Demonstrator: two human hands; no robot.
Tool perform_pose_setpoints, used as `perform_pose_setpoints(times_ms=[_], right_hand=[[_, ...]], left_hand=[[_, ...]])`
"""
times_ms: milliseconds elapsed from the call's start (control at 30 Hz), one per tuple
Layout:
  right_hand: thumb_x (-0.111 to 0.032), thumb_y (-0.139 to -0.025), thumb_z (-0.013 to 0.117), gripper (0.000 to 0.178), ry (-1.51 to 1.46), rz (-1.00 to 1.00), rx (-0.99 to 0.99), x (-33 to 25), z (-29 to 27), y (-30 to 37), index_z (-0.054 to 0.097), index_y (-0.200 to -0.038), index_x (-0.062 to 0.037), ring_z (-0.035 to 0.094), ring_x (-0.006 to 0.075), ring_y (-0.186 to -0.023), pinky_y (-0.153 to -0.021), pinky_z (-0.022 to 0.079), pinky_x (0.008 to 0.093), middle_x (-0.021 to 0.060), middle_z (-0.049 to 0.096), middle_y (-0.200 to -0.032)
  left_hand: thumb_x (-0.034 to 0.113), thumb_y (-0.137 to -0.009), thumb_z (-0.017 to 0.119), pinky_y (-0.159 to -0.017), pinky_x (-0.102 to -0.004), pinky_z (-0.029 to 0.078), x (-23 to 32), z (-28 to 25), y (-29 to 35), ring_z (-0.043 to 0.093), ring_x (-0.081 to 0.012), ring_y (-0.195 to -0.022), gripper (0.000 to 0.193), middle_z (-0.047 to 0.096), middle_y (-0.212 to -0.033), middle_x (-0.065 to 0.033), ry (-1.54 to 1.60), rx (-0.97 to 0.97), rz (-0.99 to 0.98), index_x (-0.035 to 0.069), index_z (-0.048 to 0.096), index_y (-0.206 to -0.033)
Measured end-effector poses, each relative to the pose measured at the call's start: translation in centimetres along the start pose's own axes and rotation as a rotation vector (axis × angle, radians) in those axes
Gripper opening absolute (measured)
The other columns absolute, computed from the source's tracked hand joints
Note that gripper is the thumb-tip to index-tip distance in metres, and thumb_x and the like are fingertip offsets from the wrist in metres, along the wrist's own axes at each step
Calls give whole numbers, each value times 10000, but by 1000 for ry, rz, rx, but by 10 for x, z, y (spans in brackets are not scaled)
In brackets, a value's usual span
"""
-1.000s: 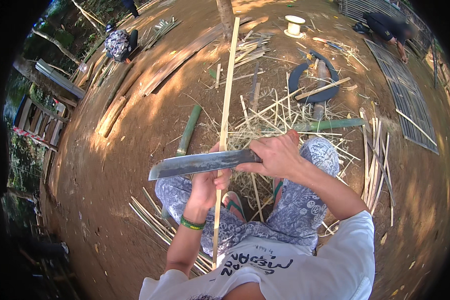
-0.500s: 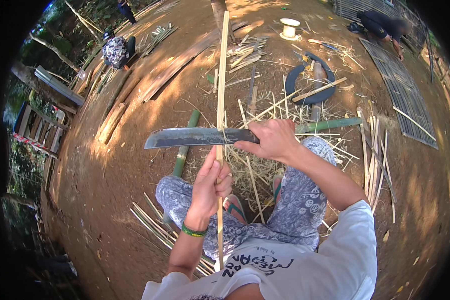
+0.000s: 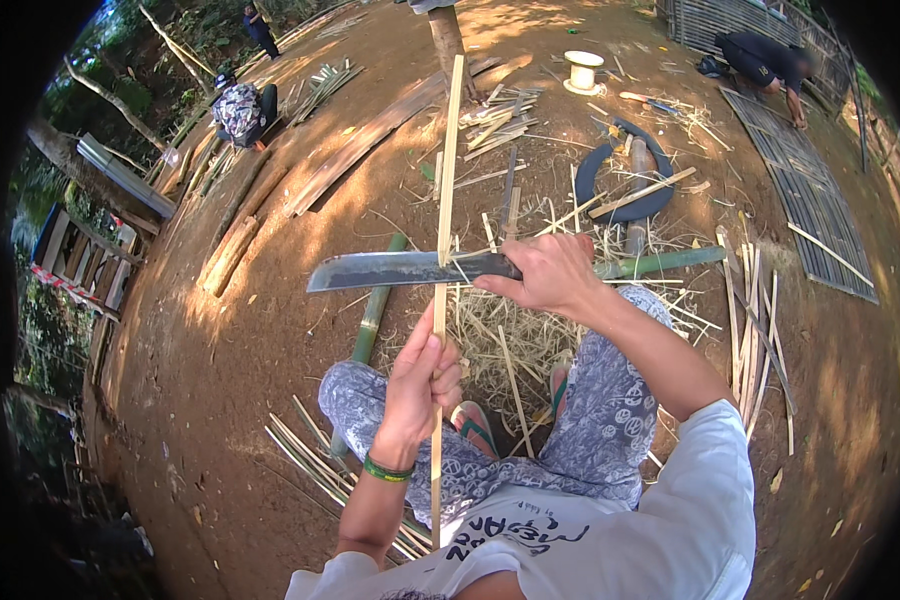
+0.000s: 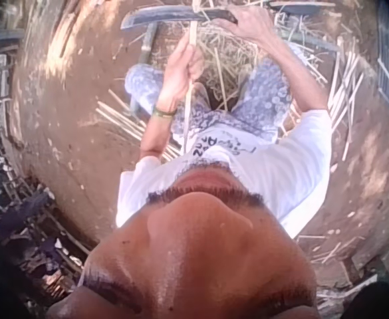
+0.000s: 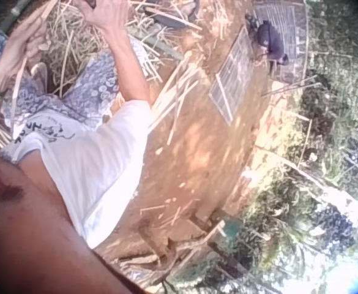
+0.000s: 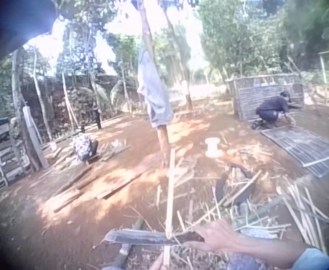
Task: The person sits on the ground and uses a machete to split a green bamboo pole into thin strips. They repeatedly position the bamboo, strike it with the blade, and separate the resulting slats, accumulating a pile of processed bamboo strips.
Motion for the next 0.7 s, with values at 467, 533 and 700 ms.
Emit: perform_pose_setpoints(times_ms=[467,533,700], right_hand=[[-760,-854,554,661,-56,109,-60,26,0,-10,621,-698,-121,559,231,-394,-408,432,411,61,537,-463],[-692,-879,569,610,100,46,5,22,-5,-23,603,-673,-119,516,234,-381,-427,399,437,51,518,-469],[-683,-894,561,641,73,-50,-167,-2,5,-8,635,-700,-76,562,264,-399,-424,452,435,91,549,-466]], left_hand=[[184,-1092,401,-470,-188,260,-4,-12,7,295,-41,-568,531,377,-801,32,-47,5,-20,176,229,-1595],[190,-1094,408,-471,-193,282,-2,-14,4,316,-41,-575,538,385,-796,32,-50,2,-25,186,224,-1599],[183,-1093,410,-478,-194,303,-11,-28,14,324,-49,-575,557,390,-805,27,-93,31,-29,179,193,-1606]])
Point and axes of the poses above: each hand's wrist, its own y-axis away from the middle knuckle, its own z-axis out of the palm, x = y × z, the point moved 6 cm from there along -y, towards the middle knuckle
